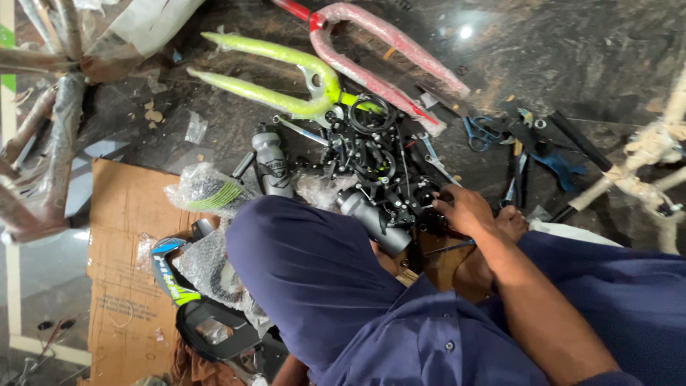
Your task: The person assembles and adjusts bicycle brake components, handling individual metal parts, a cable, and using a hex key to tighten fasteners.
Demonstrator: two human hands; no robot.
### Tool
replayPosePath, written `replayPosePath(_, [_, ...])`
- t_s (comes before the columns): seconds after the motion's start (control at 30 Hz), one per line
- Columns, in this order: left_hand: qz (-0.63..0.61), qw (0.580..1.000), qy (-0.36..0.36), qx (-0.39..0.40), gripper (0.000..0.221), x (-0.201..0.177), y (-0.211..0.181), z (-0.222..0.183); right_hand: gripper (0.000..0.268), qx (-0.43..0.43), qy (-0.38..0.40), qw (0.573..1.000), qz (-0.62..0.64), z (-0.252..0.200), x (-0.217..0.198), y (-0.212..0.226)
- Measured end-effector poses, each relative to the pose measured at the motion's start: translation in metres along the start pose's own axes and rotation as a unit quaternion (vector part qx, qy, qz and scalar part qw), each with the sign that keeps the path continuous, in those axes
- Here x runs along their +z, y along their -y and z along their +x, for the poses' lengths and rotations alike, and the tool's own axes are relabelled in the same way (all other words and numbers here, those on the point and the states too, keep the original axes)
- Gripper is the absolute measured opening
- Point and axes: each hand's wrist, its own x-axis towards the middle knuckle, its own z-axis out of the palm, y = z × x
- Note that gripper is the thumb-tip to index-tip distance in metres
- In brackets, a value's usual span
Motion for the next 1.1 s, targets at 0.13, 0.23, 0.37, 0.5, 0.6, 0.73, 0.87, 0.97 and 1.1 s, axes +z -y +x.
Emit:
replayPosePath(0.13, [-0.004, 1.0, -0.015, 0.008, 0.061, -0.011, -0.014, 0.017, 0.045, 0.021, 0.016, 1.0, 0.006, 0.006, 0.005, -0.006])
replayPosePath(0.23, [-0.001, 1.0, -0.022, 0.016, 0.06, -0.019, -0.027, 0.032, 0.047, 0.0, -0.033, 0.999, 0.029, 0.009, 0.009, -0.021])
replayPosePath(0.37, [0.003, 0.999, -0.038, 0.013, 0.057, -0.037, -0.038, 0.043, 0.037, 0.035, -0.07, 0.997, 0.013, 0.021, 0.014, -0.048])
replayPosePath(0.5, [0.008, 0.999, -0.046, 0.006, 0.055, -0.05, -0.037, 0.043, 0.043, 0.081, -0.024, 0.996, 0.035, 0.018, 0.017, -0.053])
replayPosePath(0.6, [0.011, 0.999, -0.04, 0.006, 0.053, -0.045, -0.032, 0.042, 0.068, -0.067, -0.115, 0.991, -0.012, 0.01, 0.029, -0.034])
replayPosePath(0.73, [0.013, 1.0, -0.015, 0.01, 0.051, -0.023, -0.024, 0.04, 0.073, -0.166, -0.088, 0.982, -0.019, 0.007, 0.036, -0.007])
replayPosePath(0.87, [0.029, 0.999, 0.014, 0.021, 0.049, -0.001, -0.016, 0.033, 0.088, -0.166, -0.018, 0.986, -0.019, -0.007, 0.022, 0.011])
replayPosePath(0.97, [0.032, 0.999, 0.021, 0.037, 0.047, 0.008, -0.017, 0.034, 0.082, -0.09, 0.046, 0.995, -0.018, -0.016, 0.02, 0.016])
replayPosePath(1.1, [0.041, 0.997, 0.03, 0.052, 0.045, 0.015, -0.024, 0.039, 0.048, -0.112, 0.038, 0.99, -0.07, -0.02, 0.024, 0.0])
